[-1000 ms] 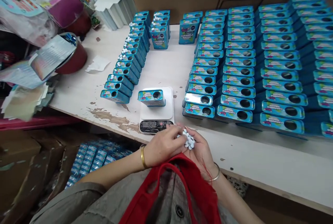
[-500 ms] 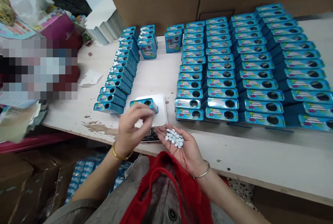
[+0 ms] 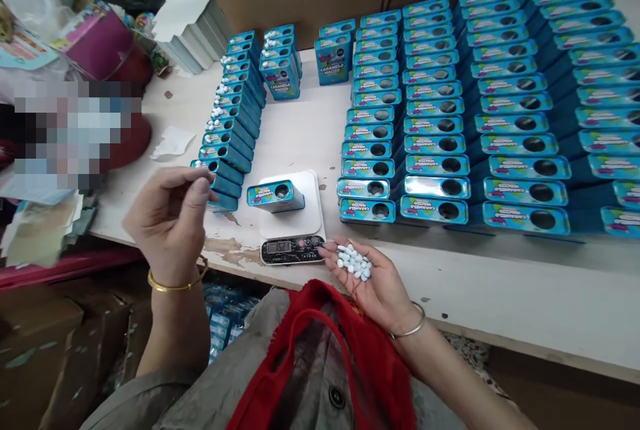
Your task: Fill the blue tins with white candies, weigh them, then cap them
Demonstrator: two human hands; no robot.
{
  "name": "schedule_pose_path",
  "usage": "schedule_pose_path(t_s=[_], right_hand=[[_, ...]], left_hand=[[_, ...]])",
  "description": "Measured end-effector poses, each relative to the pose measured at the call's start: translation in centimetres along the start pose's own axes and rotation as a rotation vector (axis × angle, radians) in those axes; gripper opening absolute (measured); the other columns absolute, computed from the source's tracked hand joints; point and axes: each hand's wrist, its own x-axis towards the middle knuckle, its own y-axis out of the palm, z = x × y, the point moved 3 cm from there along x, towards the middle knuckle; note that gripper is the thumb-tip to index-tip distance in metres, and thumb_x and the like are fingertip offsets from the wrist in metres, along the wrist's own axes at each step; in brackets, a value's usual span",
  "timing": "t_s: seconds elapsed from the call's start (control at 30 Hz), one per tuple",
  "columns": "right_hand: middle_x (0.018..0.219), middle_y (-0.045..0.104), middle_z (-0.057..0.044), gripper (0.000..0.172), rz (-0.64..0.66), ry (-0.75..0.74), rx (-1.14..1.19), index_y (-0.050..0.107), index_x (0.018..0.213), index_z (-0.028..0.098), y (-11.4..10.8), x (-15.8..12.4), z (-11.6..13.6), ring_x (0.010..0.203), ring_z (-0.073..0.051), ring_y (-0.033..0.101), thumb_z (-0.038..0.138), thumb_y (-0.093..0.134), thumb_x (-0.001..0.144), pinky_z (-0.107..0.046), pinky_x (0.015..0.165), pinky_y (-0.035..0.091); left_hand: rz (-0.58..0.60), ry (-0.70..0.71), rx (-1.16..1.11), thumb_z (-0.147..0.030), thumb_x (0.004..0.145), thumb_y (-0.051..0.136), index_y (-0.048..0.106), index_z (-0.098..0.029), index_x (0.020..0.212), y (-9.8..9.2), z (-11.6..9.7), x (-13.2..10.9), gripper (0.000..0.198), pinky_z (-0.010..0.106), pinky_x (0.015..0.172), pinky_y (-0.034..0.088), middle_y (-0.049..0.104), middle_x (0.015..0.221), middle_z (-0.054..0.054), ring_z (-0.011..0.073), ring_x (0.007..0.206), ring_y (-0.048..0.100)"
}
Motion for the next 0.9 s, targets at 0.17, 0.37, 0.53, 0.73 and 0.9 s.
schedule_pose_path(t_s=[0.17,0.37,0.53,0.73,0.9], right_hand=[[0.085,0.073,-0.013,0.023,-0.069,-0.045,-0.094,0.068,0.095,0.009,-3.2,0.3,0.8,0.069,-0.017,0.07,0.011,0.057,0.076,-0.023,0.061,0.059],[0.079,0.07,-0.008,0.023,-0.06,-0.018,-0.133,0.067,0.099,0.01,-3.9,0.3,0.6,0.063,-0.013,0.066,0.015,0.06,0.078,-0.02,0.058,0.058],[0.077,0.068,-0.006,0.024,0.0,0.01,-0.109,0.066,0.102,0.011,-3.7,0.3,0.4,0.066,-0.013,0.065,0.017,0.062,0.079,-0.021,0.06,0.058],[0.076,0.068,-0.004,0.023,0.0,-0.001,-0.128,0.066,0.1,0.013,-3.8,0.4,0.4,0.065,-0.013,0.066,0.025,0.063,0.08,-0.021,0.059,0.058],[0.074,0.068,-0.005,0.02,0.0,0.015,-0.14,0.067,0.094,0.013,-3.7,0.6,0.1,0.065,-0.013,0.066,0.027,0.065,0.08,-0.021,0.06,0.058]], left_hand=[[-0.089,-0.053,0.045,-0.029,0.087,0.057,0.064,-0.021,0.09,-1.8,1.7,-0.3,0.011,0.023,0.066,0.049,0.062,0.084,0.0,0.009,0.072,0.058],[-0.015,-0.073,0.045,-0.03,0.086,0.057,0.064,-0.019,0.089,-1.2,2.8,-0.8,0.013,0.024,0.066,0.049,0.062,0.085,0.001,0.0093,0.071,0.057],[0.041,-0.036,0.052,-0.028,0.087,0.056,0.063,-0.018,0.087,-0.6,2.5,-0.8,0.012,0.024,0.065,0.047,0.062,0.082,0.002,0.0102,0.071,0.056],[0.088,0.001,0.066,-0.027,0.086,0.056,0.062,-0.018,0.086,-0.3,2.8,-0.7,0.011,0.024,0.065,0.046,0.062,0.081,0.001,0.0106,0.072,0.056],[0.147,0.026,0.101,-0.03,0.087,0.055,0.062,-0.019,0.09,0.1,3.1,-0.9,0.013,0.026,0.069,0.046,0.063,0.084,0.002,0.0123,0.076,0.056]])
